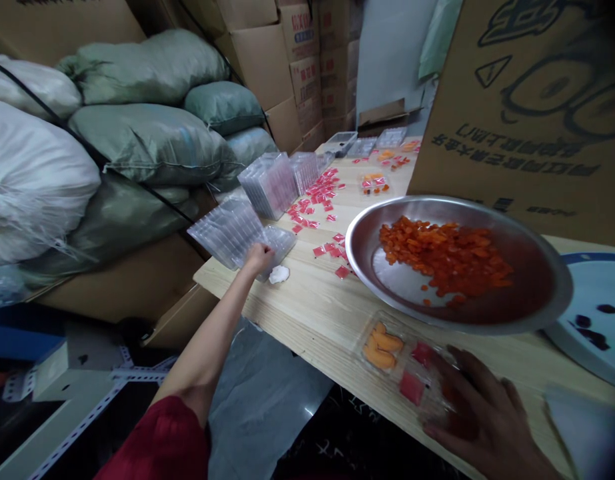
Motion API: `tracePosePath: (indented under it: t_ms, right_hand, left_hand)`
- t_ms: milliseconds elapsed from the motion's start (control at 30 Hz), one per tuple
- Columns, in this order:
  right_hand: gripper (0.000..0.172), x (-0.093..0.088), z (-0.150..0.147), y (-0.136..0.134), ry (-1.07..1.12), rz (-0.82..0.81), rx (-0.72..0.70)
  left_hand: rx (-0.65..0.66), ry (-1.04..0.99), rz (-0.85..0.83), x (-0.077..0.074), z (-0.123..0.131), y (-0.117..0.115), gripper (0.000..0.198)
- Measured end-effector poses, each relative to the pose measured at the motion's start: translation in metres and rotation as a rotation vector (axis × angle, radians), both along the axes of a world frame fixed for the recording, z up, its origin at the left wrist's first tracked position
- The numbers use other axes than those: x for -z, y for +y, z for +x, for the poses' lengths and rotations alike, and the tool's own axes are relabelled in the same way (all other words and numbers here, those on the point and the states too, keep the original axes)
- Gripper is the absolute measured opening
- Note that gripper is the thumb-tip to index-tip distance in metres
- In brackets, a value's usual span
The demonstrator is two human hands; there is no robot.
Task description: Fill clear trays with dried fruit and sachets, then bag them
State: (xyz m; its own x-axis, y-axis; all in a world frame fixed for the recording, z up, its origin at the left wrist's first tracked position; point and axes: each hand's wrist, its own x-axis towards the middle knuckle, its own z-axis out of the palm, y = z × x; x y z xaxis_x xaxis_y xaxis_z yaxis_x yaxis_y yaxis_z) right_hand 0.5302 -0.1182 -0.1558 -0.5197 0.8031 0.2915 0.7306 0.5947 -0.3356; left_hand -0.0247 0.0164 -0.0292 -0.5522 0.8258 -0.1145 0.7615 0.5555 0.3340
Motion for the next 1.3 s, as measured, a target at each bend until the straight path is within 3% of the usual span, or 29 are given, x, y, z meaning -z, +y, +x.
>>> tracePosePath:
  t_ms: [133, 333, 533, 700, 800, 867, 933, 1033, 1100, 1167, 1300]
  right_hand:
    - [0.103, 0.002, 0.001, 0.0, -0.01, 0.002, -0.01]
    - [0.104, 0.006, 0.003, -0.002, -0.021, -0.012, 0.01]
    - [0.096, 0.002, 0.001, -0.002, -0.039, 0.0, 0.006]
    - [0.089, -0.005, 0.0, -0.011, -0.009, 0.034, 0.029]
    - [0.066, -0.025, -0.002, -0.023, 0.117, 0.006, -0.002]
    - [0.053, -0.052, -0.01, -0.031, 0.231, -0.094, -0.037]
    - [0.05, -0.088, -0.025, -0.038, 0.368, -0.225, -0.024]
    - [0.066, -0.14, -0.058, -0.04, 0.595, -0.423, 0.14]
    - [0.085, -0.16, -0.08, -0.035, 0.858, -0.512, 0.205]
    - [0.092, -0.165, -0.095, -0.031, 1.142, -0.69, 0.249]
    - [0.074, -0.147, -0.097, -0.03, 1.474, -0.944, 0.354]
  left_hand:
    - [0.022, 0.134, 0.005, -0.004, 0.01, -0.002, 0.02]
    - [0.086, 0.315, 0.137, -0.018, 0.01, -0.023, 0.027]
    - [0.12, 0.369, 0.267, -0.034, 0.006, -0.032, 0.027]
    - [0.123, 0.339, 0.417, -0.061, 0.014, -0.037, 0.022]
    - [0.158, 0.29, 0.492, -0.084, 0.032, -0.061, 0.017]
    - [0.236, 0.126, 0.54, -0.101, 0.055, -0.087, 0.018]
    - [0.361, -0.208, 0.531, -0.116, 0.085, -0.117, 0.023]
    - [0.514, -0.792, 0.321, -0.127, 0.137, -0.155, 0.028]
    - [0.528, -1.123, 0.14, -0.123, 0.17, -0.17, 0.028]
    - [0.477, -1.382, 0.003, -0.111, 0.196, -0.177, 0.029]
    - [0.319, -1.61, -0.019, -0.078, 0.227, -0.187, 0.034]
